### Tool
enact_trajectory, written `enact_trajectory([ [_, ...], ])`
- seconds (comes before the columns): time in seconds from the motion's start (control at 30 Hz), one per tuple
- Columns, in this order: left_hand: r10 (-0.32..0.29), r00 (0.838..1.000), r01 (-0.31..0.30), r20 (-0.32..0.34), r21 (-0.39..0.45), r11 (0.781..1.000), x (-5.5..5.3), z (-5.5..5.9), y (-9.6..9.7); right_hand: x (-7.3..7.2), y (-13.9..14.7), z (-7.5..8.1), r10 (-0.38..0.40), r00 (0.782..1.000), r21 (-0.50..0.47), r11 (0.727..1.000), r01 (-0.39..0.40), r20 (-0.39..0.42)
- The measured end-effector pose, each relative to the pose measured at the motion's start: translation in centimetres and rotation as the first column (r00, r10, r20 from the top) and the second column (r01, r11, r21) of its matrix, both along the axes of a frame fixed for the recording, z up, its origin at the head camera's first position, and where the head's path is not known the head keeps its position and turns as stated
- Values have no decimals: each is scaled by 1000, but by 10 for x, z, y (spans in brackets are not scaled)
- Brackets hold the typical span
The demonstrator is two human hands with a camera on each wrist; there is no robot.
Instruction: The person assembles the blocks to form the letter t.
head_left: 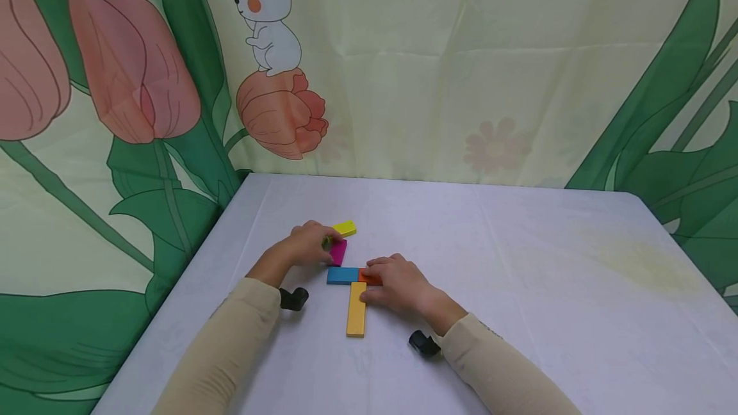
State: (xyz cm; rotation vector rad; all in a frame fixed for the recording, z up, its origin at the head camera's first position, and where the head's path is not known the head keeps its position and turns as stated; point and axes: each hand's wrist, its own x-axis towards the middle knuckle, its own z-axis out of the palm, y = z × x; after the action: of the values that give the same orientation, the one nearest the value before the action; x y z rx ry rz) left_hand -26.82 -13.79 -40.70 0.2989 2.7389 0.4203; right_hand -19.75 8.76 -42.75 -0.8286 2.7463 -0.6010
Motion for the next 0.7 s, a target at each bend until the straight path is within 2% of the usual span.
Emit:
enact_trajectory([
  [0.43, 16, 1000, -16, 11, -20, 1000, 3, 5, -10, 1, 0, 0, -5, 1000, -15, 1000, 5, 11],
  [0.7, 10, 1000, -10, 4, -13, 1000, 4, 3, -18, 2, 0, 1, -4, 1000, -12, 1000, 4, 10],
])
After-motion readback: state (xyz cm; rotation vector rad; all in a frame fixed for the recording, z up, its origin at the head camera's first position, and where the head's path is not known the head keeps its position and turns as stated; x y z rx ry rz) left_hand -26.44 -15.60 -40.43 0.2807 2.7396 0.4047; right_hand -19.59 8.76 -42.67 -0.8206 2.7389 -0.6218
